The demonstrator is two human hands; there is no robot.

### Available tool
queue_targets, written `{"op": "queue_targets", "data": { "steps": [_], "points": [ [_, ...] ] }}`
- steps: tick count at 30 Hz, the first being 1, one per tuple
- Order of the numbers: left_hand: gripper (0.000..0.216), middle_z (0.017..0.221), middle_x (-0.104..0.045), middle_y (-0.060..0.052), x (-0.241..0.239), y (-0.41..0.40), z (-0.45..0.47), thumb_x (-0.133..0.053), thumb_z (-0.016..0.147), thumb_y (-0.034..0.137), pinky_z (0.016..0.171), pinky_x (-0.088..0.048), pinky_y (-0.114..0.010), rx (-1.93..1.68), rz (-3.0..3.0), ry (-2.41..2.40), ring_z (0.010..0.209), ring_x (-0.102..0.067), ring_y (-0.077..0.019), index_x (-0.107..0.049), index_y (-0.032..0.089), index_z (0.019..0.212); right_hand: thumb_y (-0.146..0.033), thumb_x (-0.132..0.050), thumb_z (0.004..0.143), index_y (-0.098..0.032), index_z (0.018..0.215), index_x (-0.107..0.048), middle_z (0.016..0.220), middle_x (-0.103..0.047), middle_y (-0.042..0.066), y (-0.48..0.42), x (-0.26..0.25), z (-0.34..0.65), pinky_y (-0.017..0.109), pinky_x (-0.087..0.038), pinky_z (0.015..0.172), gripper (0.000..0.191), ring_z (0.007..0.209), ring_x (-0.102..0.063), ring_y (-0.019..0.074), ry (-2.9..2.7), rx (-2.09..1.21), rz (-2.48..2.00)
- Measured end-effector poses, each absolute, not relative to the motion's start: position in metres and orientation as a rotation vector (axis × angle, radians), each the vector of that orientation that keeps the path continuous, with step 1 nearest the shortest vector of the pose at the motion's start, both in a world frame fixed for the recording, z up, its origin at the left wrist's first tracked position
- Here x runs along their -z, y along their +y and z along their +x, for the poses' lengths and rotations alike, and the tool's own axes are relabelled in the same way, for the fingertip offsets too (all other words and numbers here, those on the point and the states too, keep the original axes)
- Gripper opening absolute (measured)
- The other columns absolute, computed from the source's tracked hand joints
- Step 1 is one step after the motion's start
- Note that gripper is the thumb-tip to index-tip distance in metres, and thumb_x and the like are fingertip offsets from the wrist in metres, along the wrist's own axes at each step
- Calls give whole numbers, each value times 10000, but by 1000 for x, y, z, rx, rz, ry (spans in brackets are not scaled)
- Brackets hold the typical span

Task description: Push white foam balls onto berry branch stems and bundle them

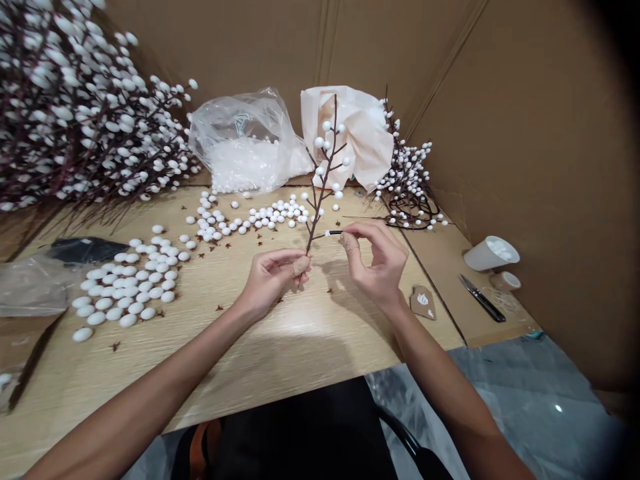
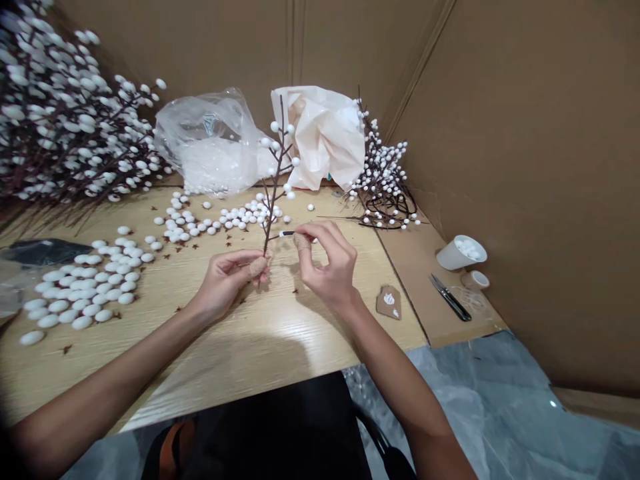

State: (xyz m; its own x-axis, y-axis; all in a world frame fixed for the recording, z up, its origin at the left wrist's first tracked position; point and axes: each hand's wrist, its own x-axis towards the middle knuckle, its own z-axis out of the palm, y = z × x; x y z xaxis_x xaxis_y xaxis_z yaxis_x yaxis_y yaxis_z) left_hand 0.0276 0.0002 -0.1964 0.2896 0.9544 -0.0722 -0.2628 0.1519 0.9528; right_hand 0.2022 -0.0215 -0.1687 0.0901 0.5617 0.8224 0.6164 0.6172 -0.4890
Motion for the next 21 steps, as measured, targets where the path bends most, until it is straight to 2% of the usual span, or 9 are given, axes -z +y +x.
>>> {"op": "queue_targets", "data": {
  "steps": [15,21],
  "points": [
    [221,659,-686,-45,199,1,26,-776,676,247,479,-454,-187,-1023,1062,838,534,-610,-94,-719,100,829,-129,-601,799,-198,849,-644,782,-622,22,-18,167,206,306,-495,669,95,754,-591,152,-1344,-64,-1006],
    [206,659,-688,-41,198,0,26,-781,668,245,478,-446,-175,-1036,1071,835,530,-610,-87,-723,107,810,-92,-602,791,-193,861,-644,795,-632,22,-22,165,202,311,-498,661,130,760,-594,151,-1451,-110,-970]
  ]
}}
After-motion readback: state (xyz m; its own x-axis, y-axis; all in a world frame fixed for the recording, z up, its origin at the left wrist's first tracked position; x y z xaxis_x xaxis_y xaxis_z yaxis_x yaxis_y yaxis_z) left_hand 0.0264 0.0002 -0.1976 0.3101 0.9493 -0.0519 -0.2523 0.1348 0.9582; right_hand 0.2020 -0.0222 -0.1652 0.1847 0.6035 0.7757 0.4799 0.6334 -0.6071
